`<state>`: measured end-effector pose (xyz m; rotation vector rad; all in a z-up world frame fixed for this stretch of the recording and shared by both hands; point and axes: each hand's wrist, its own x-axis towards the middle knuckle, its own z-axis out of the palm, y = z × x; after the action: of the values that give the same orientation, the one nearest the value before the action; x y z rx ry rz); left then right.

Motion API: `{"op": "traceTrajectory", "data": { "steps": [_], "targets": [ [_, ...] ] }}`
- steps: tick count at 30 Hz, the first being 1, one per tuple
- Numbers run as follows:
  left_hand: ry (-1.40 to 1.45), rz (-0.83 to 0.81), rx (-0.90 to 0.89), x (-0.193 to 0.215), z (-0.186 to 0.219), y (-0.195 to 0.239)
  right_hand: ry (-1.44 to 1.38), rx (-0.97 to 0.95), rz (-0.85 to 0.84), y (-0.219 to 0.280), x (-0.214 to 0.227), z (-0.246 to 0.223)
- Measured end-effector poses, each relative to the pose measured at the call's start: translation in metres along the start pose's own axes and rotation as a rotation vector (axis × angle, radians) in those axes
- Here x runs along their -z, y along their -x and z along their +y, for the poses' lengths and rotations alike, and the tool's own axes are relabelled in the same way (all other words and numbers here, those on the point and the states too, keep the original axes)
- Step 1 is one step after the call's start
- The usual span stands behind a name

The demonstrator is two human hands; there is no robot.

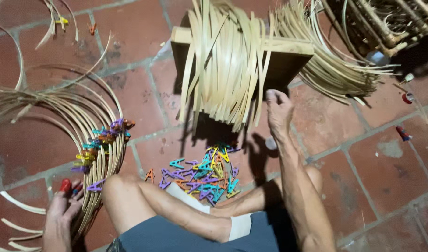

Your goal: The person sits on a tiled floor and assembles thin bamboo strips into a curved structure. They apply glue to the ends of the strips and secure them with colorful plastic clips, repeating the process to build up the form.

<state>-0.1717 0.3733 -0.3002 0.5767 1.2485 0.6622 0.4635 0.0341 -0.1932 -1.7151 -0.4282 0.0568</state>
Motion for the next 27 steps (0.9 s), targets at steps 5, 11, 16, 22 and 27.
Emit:
{"op": "traceTrajectory", "data": {
  "steps": [5,11,16,22,27],
  "targets": [
    [0.100,0.112,-0.053,-0.006,-0.001,0.013,-0.400,-0.354,-0.158,-0.012,-0.022,0.018],
    [-0.033,0.313,-0.076,0.004,0.005,0.031,-0.400,-0.132,-0.027,-0.004,-0.027,0.000],
    [-0.155,0.498,-0.387,0.016,-0.003,0.046,-0.110,-0.094,0.040,-0.014,-0.027,-0.032],
    [-0.154,0.400,-0.623,0.002,-0.027,0.057,0.100,-0.259,-0.203,-0.055,-0.039,-0.053],
    [-0.140,0.269,-0.662,-0.033,-0.039,0.082,-0.266,-0.303,-0.259,-0.064,-0.038,-0.046]
  ]
}}
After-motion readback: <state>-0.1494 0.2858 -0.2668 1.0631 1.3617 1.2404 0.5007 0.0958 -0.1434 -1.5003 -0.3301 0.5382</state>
